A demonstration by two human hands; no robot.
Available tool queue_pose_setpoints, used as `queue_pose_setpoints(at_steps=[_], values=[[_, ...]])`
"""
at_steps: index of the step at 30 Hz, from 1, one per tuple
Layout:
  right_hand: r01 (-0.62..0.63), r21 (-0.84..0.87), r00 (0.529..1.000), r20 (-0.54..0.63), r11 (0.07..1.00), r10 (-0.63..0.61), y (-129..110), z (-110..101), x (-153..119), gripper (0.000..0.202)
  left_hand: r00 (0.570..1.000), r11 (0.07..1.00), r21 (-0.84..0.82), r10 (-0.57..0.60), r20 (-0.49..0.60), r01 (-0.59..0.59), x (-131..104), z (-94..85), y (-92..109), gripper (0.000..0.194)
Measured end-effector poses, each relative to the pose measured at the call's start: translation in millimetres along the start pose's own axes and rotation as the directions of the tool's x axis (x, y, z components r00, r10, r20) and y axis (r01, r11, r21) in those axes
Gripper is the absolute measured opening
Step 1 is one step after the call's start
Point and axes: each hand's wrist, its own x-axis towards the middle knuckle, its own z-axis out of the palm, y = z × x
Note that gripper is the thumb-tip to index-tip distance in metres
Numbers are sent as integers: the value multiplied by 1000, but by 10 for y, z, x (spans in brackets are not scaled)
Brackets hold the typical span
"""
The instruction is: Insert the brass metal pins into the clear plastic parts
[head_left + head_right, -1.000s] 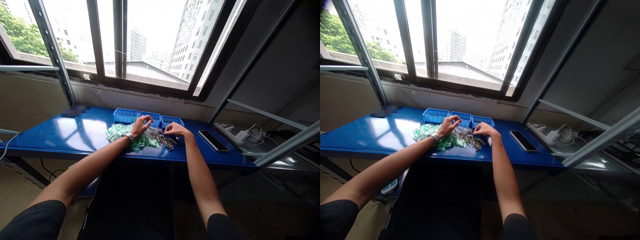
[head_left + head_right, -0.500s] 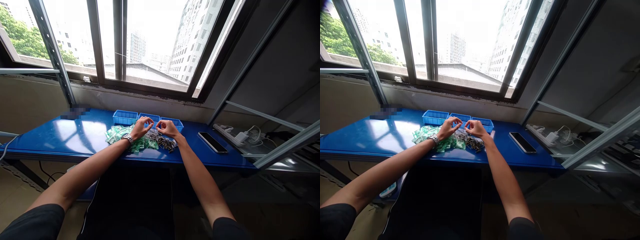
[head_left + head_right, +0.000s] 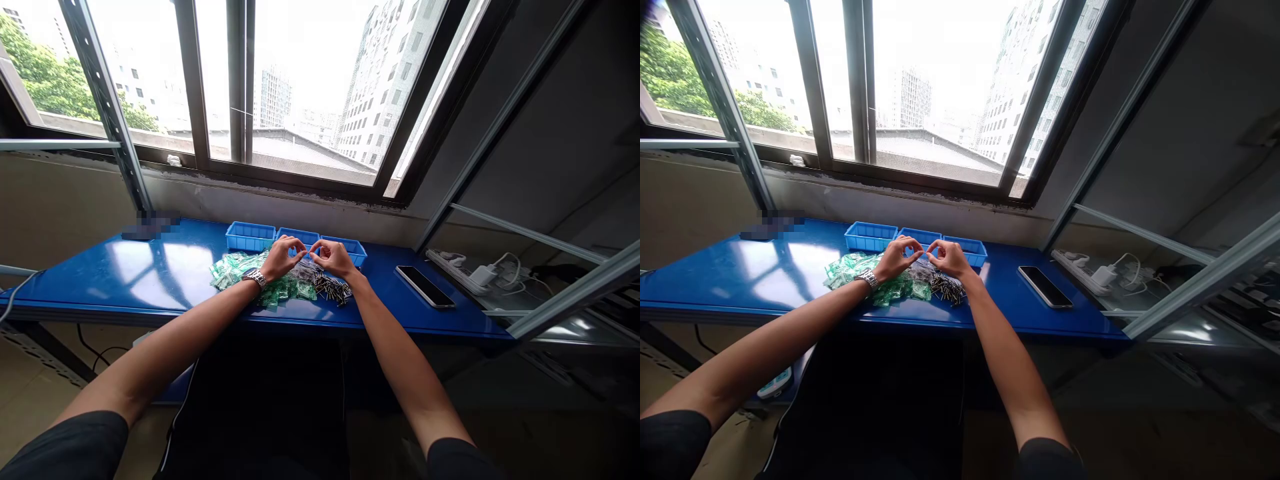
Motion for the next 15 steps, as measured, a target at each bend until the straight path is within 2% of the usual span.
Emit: queue_pose_setpoints(at_steps=[4,9,15], values=[[7,11,999,-48,1000,-7,-11,18,4,25,1000,1000,3,2,23,-2,2,16,-31,12],[13,27,999,-53,1000,-12,-34,63,7,27,998,1000,-3,13,63,-13,-2,30,-65,10],[8,37,998,-68,999,-5,-45,47,2,28,999,1000,-11,7,47,-7,-3,12,-19,10]])
